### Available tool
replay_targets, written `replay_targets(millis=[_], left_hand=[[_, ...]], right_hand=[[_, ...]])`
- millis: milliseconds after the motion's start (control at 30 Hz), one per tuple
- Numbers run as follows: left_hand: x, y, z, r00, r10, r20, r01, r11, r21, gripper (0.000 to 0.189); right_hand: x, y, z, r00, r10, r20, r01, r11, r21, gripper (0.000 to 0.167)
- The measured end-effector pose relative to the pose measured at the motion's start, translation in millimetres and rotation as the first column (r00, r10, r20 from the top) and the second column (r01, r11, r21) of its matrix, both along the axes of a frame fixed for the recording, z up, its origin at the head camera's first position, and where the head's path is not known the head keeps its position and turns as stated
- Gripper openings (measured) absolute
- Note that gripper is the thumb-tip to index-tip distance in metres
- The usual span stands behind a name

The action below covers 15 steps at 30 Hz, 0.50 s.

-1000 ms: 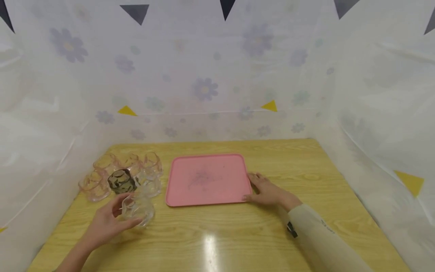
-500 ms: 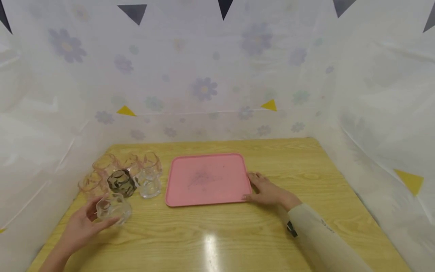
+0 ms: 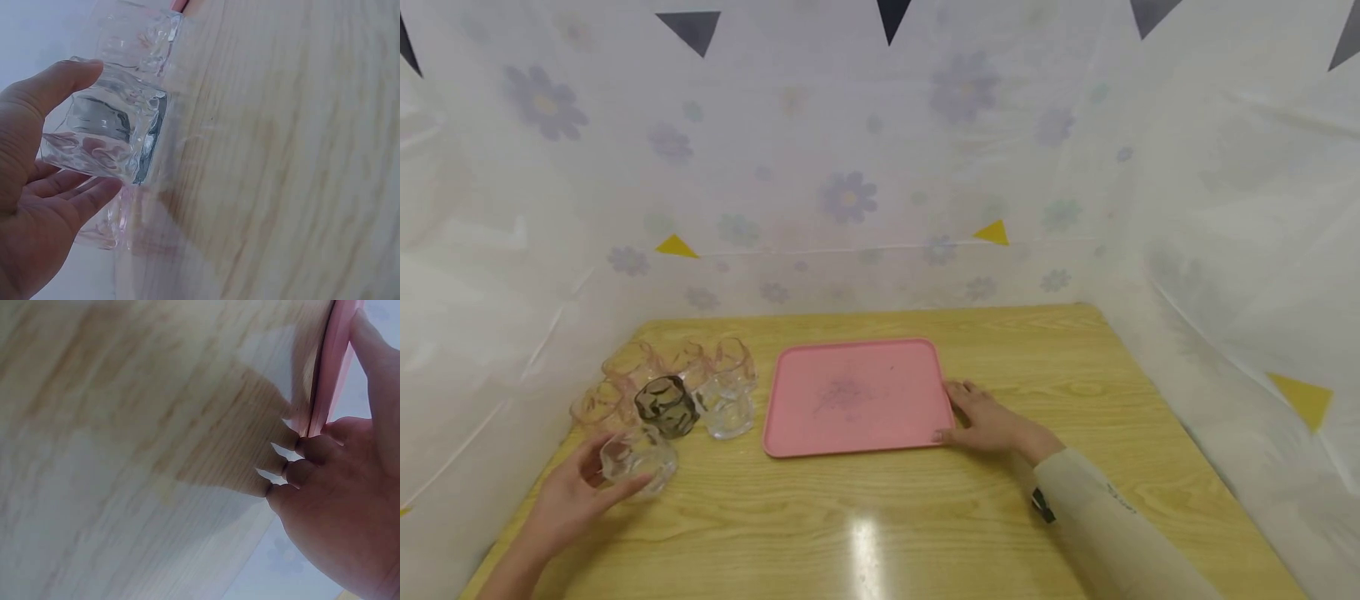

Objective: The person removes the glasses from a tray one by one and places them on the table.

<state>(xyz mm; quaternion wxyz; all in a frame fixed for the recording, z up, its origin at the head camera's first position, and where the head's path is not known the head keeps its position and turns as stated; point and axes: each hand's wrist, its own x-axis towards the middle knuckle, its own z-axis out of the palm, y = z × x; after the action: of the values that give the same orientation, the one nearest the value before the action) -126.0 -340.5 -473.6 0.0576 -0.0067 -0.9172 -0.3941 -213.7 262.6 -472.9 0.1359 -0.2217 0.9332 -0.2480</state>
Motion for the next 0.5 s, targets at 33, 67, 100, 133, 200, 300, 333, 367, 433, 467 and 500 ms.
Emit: replay_targets(millis=[33,67,100,133,200,300,333,367,433,467,500], left_hand=[[-0.3,-0.7,-0.4,1.0,-0.001,0.003,0.001,1.0,0.003,0.091],[-0.6,-1.4,-0.7,1.0,-0.002,0.005,0.002,1.0,0.006,0.09],[-0.9,-2.2,-1.0,1.0,-0.004,0.006,0.004,1.0,0.007,0.09],[-1.2,-2.8,-0.9,1.0,-0.005,0.005,0.005,1.0,0.011,0.09],[-1.6,-3.4,-1.0,1.0,-0.009,0.008,0.009,1.0,0.02,0.09],[-1.1,-4.3,2.3,0.999,-0.02,0.032,0.019,0.999,0.029,0.095],[-0.3,-4.8,4.9,0.999,-0.019,0.03,0.018,1.0,0.016,0.096],[1.1,-5.3,8.4,0.999,-0.02,0.027,0.02,1.0,0.0,0.098],[3.2,-4.7,17.6,0.999,-0.015,-0.039,0.013,0.998,-0.056,0.094],[3.5,-3.2,22.9,0.996,-0.012,-0.092,0.004,0.996,-0.085,0.092],[3.7,-0.4,28.8,0.989,-0.009,-0.148,-0.01,0.992,-0.122,0.088]], right_hand=[[0.2,0,0.2,1.0,-0.001,0.0,0.001,1.0,0.0,0.103],[0.5,0,0.4,1.0,-0.003,0.002,0.003,1.0,-0.002,0.103],[0.6,-1,0.3,1.0,-0.004,0.002,0.004,1.0,-0.004,0.103],[0.5,-1,-0.1,1.0,-0.008,0.004,0.008,1.0,-0.004,0.103],[0.4,-2,-0.8,1.0,-0.011,0.003,0.011,1.0,-0.005,0.103],[-0.3,-1,-2.0,1.0,-0.014,0.003,0.014,1.0,0.0,0.103],[-0.5,-1,-2.1,1.0,-0.015,0.004,0.015,1.0,0.002,0.103],[-0.7,0,-1.9,1.0,-0.011,0.003,0.011,1.0,0.003,0.103],[-1.6,0,-0.7,1.0,-0.007,0.0,0.007,1.0,0.011,0.101],[-2.6,0,0.7,1.0,-0.007,-0.001,0.007,1.0,0.015,0.1],[-3.7,0,3.2,1.0,-0.007,0.0,0.007,1.0,0.012,0.098]])
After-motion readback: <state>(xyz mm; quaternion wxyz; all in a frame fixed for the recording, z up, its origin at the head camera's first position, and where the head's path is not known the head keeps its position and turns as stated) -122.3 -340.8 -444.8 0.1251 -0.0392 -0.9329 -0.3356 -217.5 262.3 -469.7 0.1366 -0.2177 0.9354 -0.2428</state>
